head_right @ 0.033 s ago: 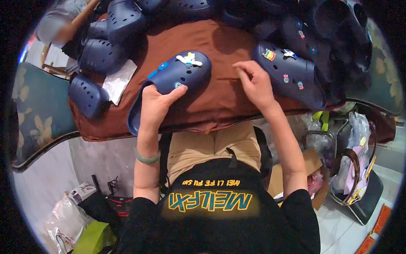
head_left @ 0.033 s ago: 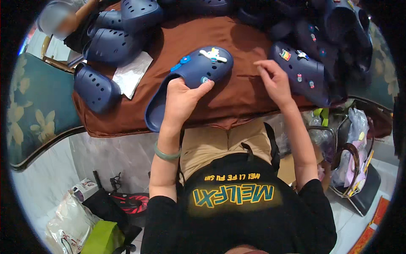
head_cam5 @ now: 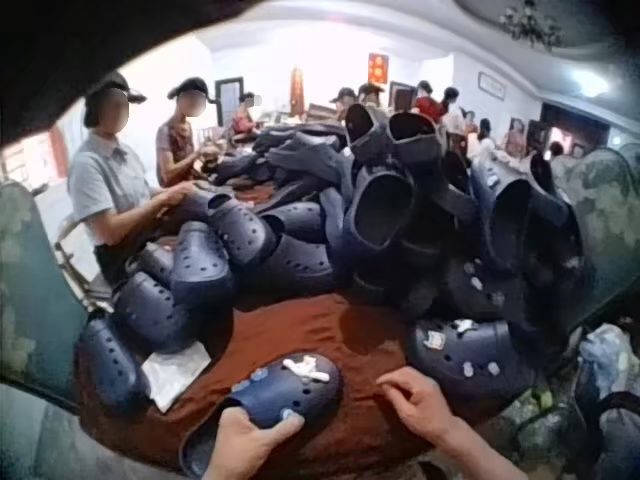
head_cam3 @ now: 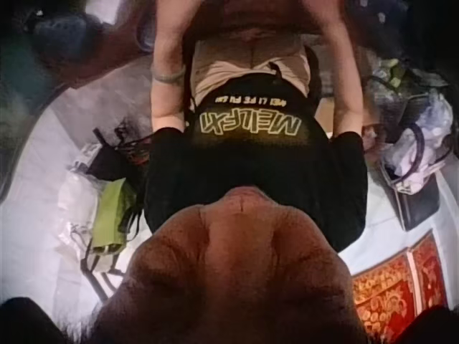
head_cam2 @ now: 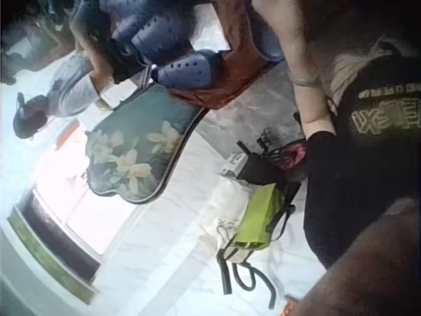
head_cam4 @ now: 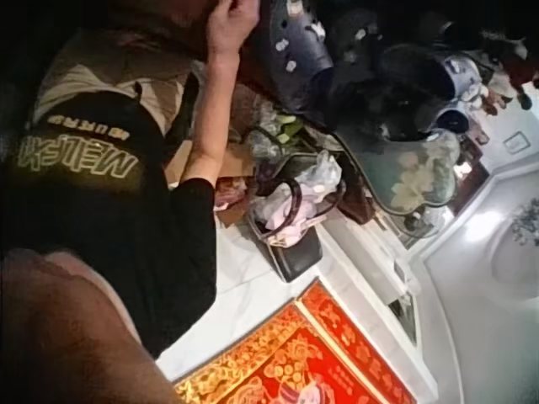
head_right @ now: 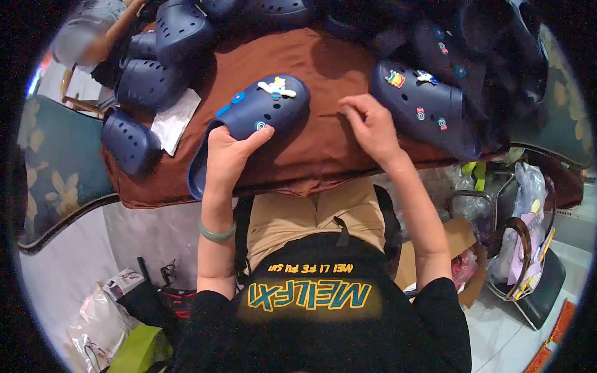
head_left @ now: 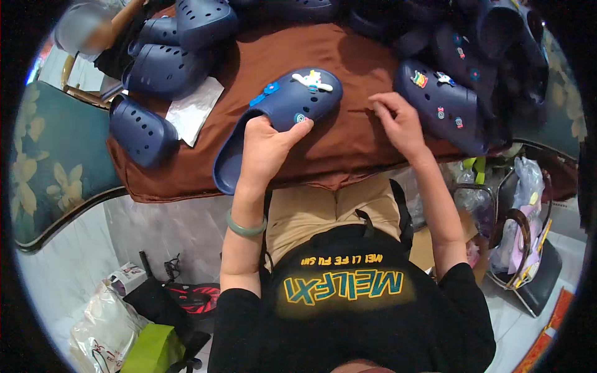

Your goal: Decorating blue plastic clogs with various small charms.

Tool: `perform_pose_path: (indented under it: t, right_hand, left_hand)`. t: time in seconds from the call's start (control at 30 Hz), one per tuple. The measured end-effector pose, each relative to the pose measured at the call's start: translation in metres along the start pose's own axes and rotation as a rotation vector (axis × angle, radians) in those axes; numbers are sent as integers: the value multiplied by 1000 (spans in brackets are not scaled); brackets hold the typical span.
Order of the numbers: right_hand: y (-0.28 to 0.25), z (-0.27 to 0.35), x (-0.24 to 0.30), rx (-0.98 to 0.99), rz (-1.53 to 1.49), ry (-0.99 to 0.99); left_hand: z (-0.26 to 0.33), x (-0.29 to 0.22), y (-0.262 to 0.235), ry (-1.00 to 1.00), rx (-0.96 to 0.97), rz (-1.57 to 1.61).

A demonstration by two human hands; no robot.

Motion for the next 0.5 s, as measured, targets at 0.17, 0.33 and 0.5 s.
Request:
perform_pose_path:
  t: [0.17, 0.33, 0.5]
  right_hand:
    - [17, 10, 19, -63, 300, -254]
    - [12, 17, 23, -98, 305, -326]
    - [10, 22, 24, -115, 198, -291]
  left_hand:
    - [1, 2, 0, -17, -2, 42]
    - [3, -9, -1, 70, -15, -117]
    - [12, -16, 1, -14, 21, -8]
Point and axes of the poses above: each hand's wrist, its own z-axis away from the middle knuckle, its own y-axis out of the palm, x = y × z, the point moved 7 cm from there along -z, towards the middle knuckle, and after that the axes turned 5 degrees about -z, right-handed, at the moved point
